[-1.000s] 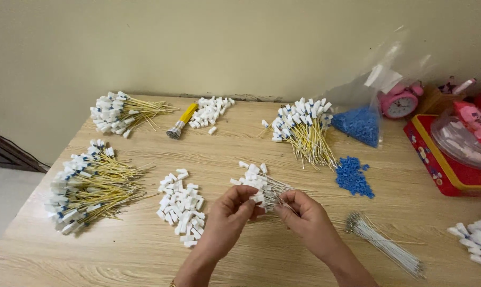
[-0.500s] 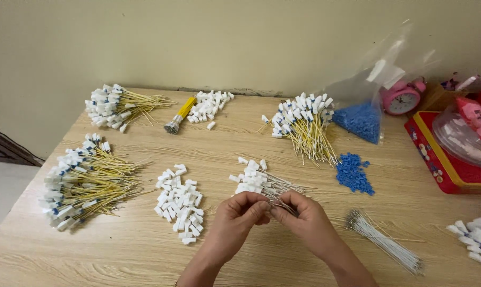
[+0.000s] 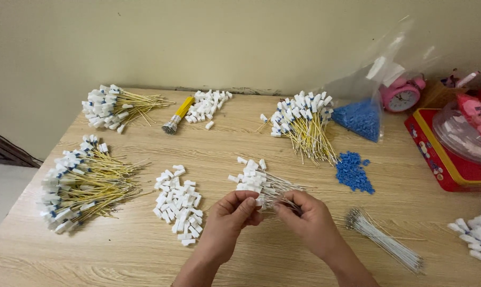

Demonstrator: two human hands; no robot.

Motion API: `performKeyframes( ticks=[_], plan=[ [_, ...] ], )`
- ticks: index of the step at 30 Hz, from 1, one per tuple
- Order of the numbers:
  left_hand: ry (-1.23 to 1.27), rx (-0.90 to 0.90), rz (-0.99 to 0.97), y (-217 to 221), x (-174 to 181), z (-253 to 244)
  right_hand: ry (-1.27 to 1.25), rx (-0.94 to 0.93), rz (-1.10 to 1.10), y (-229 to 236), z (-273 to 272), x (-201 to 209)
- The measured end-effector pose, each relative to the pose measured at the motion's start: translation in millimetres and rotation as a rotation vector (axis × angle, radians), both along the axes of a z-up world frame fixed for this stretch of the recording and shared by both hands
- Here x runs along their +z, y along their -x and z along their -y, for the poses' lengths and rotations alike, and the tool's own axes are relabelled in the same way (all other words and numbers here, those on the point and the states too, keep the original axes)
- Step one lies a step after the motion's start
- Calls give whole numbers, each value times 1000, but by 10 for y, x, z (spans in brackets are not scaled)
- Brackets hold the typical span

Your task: Assembling small white plastic housings onto metal pins or wire ends.

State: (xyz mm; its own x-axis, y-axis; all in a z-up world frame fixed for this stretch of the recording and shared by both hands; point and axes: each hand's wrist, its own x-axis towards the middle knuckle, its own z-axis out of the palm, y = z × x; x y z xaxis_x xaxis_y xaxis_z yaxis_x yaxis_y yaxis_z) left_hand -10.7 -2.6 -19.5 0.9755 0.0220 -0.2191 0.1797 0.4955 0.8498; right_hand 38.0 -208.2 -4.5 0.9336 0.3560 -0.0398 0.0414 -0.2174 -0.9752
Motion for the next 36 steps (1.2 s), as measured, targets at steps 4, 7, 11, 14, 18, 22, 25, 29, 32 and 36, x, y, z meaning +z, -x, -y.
performKeyframes(
  ticks=[4, 7, 11, 14, 18, 22, 25, 29, 32, 36],
  plan=[
    [60, -11, -11, 17, 22, 3, 11, 20, 69, 57, -38, 100],
    [49, -18, -30, 26, 41, 0, 12, 10, 53, 99, -56, 199],
    [55, -30, -27, 27, 38, -2, 100, -10, 22, 122, -76, 309],
    [-13, -36, 1, 32, 62, 6, 178, 8, 33, 133, -97, 364],
    [-51, -56, 23, 11, 28, -9, 124, 69, 95, 143, -99, 294],
    [21, -18, -46, 7, 70, -19, 38, 59, 4, 102, -75, 177],
    [18, -22, -49, -12, 43, -7, 163, 42, 55, 103, -79, 230],
    [-13, -25, -66, -38, 13, 37, 164, 25, 151, 110, -103, 189],
    [-3, -43, -49, -46, 4, 42, 181, 11, 136, 101, -126, 165],
    [54, -56, -36, -49, 83, 58, 208, -38, 158, 107, -167, 238]
  ],
)
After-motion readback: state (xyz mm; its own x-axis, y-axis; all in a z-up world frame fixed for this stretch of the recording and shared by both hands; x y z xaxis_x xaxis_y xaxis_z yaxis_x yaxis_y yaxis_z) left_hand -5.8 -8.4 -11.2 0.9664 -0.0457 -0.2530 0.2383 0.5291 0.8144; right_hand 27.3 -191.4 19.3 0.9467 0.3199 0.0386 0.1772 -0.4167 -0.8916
